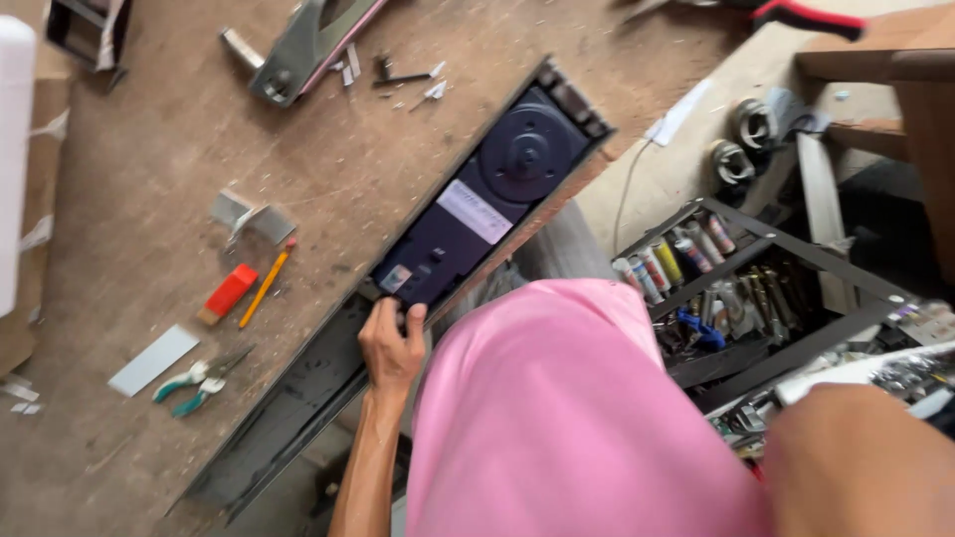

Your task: Assembling a motor unit into a metal frame using a power drill and other hand tools.

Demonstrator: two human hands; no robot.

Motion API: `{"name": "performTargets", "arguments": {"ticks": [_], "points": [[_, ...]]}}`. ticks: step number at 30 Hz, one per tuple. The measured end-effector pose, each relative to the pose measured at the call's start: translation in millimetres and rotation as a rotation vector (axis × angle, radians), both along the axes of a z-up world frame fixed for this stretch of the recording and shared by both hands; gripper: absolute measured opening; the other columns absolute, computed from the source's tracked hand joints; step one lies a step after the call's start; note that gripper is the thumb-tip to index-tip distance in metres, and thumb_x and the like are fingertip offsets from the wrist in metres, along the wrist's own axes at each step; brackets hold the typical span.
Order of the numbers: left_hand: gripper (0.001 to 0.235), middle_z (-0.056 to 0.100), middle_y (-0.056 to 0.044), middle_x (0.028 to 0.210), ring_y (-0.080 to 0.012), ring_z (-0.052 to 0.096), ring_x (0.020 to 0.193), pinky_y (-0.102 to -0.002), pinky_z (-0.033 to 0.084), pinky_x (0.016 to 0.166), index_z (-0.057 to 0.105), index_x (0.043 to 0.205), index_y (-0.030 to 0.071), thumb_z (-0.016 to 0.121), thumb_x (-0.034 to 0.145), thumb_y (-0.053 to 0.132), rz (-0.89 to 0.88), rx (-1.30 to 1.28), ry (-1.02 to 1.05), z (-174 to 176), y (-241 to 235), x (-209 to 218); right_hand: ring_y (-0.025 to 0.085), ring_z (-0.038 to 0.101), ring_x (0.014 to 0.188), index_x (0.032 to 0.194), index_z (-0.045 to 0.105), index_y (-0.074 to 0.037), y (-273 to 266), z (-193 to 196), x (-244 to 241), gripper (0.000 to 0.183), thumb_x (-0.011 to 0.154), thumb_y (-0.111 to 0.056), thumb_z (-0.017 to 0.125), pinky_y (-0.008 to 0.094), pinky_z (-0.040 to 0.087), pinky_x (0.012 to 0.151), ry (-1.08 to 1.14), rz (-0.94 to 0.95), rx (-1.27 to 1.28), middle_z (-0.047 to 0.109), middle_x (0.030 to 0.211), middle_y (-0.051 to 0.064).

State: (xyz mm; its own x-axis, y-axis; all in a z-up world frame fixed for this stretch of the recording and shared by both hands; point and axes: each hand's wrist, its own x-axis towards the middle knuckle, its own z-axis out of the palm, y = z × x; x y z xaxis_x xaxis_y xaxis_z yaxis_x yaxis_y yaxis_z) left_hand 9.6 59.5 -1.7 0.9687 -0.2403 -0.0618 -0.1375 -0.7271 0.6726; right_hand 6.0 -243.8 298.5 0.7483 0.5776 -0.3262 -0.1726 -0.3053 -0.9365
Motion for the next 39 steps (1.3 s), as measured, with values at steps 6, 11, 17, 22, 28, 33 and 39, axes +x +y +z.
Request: {"name": "performTargets", "arguments": {"ticks": [6, 11, 17, 22, 28, 33, 39], "points": [[0.043, 0.049, -0.01, 0.066, -0.0395, 0.06, 0.063, -0.042, 0.051, 0.058, 0.055, 0.081, 0.008, 0.056, 0.107, 0.043, 0.025, 0.026, 0.056, 6.3, -6.3, -2.1, 0.032, 0.071, 0.081, 0.097, 0.063, -0.021, 29.3, -88.9, 61.1, 0.019, 0.096, -0.039, 0.063, 0.047, 0.059, 0.065, -0.335, 0.125, -0.41, 0.068, 0.089, 0.006], [0.043, 0.049, -0.008, 0.062, -0.0361, 0.062, 0.06, -0.04, 0.052, 0.058, 0.055, 0.079, 0.009, 0.058, 0.107, 0.042, 0.061, 0.002, 0.059, 7.3, -6.5, -2.5, 0.033, 0.072, 0.088, 0.107, 0.061, -0.02, 17.5, -193.0, 50.4, 0.026, 0.093, -0.041, 0.065, 0.05, 0.061, 0.068, -0.313, -0.084, -0.597, 0.067, 0.093, 0.007], [0.042, 0.053, -0.007, 0.063, -0.0342, 0.064, 0.061, -0.04, 0.052, 0.058, 0.057, 0.078, 0.011, 0.059, 0.108, 0.041, 0.104, 0.035, 0.012, 1.9, -9.4, -5.9, 0.041, 0.064, 0.098, 0.143, 0.042, -0.009, -4.3, -230.4, 92.1, 0.058, 0.098, -0.031, 0.071, 0.056, 0.059, 0.076, -0.39, -0.467, -0.848, 0.053, 0.103, 0.014], [0.054, 0.054, -0.011, 0.066, -0.0355, 0.05, 0.06, -0.048, 0.037, 0.059, 0.048, 0.072, 0.006, 0.048, 0.106, 0.049, 0.14, 0.005, 0.108, 20.0, -18.0, 1.1, 0.037, 0.065, 0.074, 0.11, 0.055, -0.004, -9.2, -251.3, 118.3, 0.031, 0.098, -0.028, 0.069, 0.048, 0.047, 0.052, -0.43, -0.509, -0.931, 0.069, 0.095, 0.016], [0.045, 0.052, -0.007, 0.055, -0.0336, 0.062, 0.054, -0.036, 0.049, 0.053, 0.054, 0.063, 0.012, 0.062, 0.104, 0.03, 0.223, -0.062, -0.027, 11.7, -17.6, 4.2, 0.035, 0.068, 0.077, 0.099, 0.05, -0.013, -19.7, -281.4, 117.8, 0.026, 0.1, -0.035, 0.063, 0.047, 0.056, 0.067, -0.583, -0.41, -0.92, 0.059, 0.078, 0.009], [0.048, 0.05, -0.007, 0.052, -0.0324, 0.059, 0.051, -0.036, 0.047, 0.051, 0.05, 0.056, 0.013, 0.06, 0.101, 0.026, 0.386, 0.049, -0.079, 1.4, -17.0, -2.4, 0.034, 0.069, 0.081, 0.101, 0.051, -0.013, -16.1, -285.3, 110.7, 0.027, 0.1, -0.037, 0.062, 0.046, 0.056, 0.067, -0.576, -0.334, -0.896, 0.061, 0.079, 0.009], [0.045, 0.052, -0.006, 0.051, -0.0327, 0.06, 0.049, -0.036, 0.047, 0.05, 0.054, 0.053, 0.014, 0.061, 0.097, 0.022, 0.513, 0.15, -0.127, -0.8, -17.3, -6.7, 0.035, 0.069, 0.082, 0.104, 0.053, -0.012, -14.8, -287.8, 104.3, 0.028, 0.103, -0.038, 0.063, 0.046, 0.057, 0.069, -0.572, -0.301, -0.817, 0.062, 0.083, 0.011]]}}
